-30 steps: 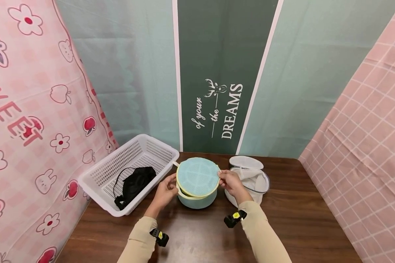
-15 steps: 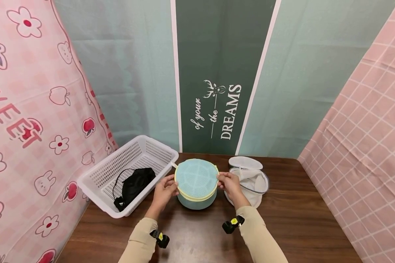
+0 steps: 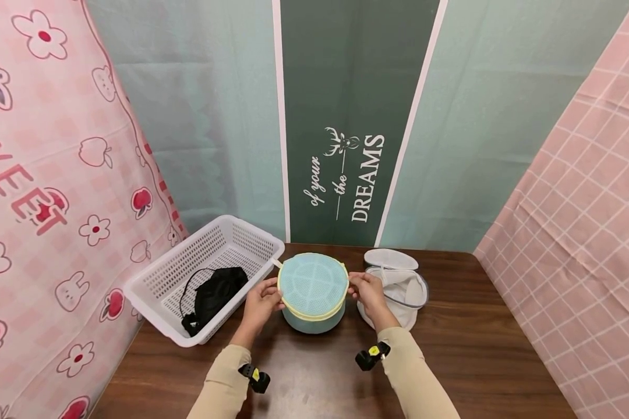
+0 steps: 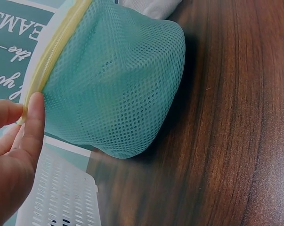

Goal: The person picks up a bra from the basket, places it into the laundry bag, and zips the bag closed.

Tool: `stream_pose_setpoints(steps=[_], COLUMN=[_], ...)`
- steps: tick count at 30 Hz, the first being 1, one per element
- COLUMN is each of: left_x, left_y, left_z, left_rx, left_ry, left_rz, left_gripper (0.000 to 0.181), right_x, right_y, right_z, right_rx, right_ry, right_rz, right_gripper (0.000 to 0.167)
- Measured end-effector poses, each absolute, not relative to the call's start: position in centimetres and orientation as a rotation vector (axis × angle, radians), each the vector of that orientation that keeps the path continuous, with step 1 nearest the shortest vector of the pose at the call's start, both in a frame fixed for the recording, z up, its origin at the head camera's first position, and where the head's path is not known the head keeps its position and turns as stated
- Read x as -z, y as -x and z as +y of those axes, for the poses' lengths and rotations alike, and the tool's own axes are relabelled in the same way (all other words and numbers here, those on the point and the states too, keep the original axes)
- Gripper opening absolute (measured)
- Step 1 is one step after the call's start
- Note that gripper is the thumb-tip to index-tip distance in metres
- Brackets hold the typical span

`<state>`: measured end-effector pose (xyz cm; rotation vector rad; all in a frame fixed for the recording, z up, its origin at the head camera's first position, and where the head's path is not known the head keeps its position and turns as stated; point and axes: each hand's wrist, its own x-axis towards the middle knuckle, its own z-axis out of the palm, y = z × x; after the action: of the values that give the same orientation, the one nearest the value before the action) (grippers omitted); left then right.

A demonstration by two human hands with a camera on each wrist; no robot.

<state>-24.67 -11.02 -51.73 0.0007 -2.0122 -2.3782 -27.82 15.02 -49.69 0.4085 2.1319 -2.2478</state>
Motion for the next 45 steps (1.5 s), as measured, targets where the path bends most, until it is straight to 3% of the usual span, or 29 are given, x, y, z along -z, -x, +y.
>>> stream_pose_setpoints(steps=[5, 15, 21, 36, 45], left_x=[51.9, 49.9, 50.4, 51.6, 51.4], left_y=[24.8, 24.4, 24.7, 24.9, 25.1], left_z=[-11.0, -10.7, -10.5, -10.6, -10.6], left_rx=[2.356, 2.376, 2.339, 2.309, 2.236], left_ry=[0.013, 0.044, 0.036, -0.016, -0.037], left_rz=[-2.01, -2.049, -2.083, -2.116, -2.171], left_gripper=[0.042, 0.042, 0.04, 0.045, 0.044], right_x=[49.6, 48.9, 48.9, 49.8, 49.5], right_y=[28.8, 31.2, 31.8, 31.6, 31.3], right_z=[15.3, 16.3, 16.3, 16.0, 15.6], right_rx=[2.103, 1.787, 1.818, 1.784, 1.771], right_ry=[-0.329, 0.131, 0.136, -0.05, -0.067], right_rz=[2.364, 2.609, 2.468, 2.537, 2.614], right_gripper=[0.028, 0.044, 0.05, 0.018, 0.014])
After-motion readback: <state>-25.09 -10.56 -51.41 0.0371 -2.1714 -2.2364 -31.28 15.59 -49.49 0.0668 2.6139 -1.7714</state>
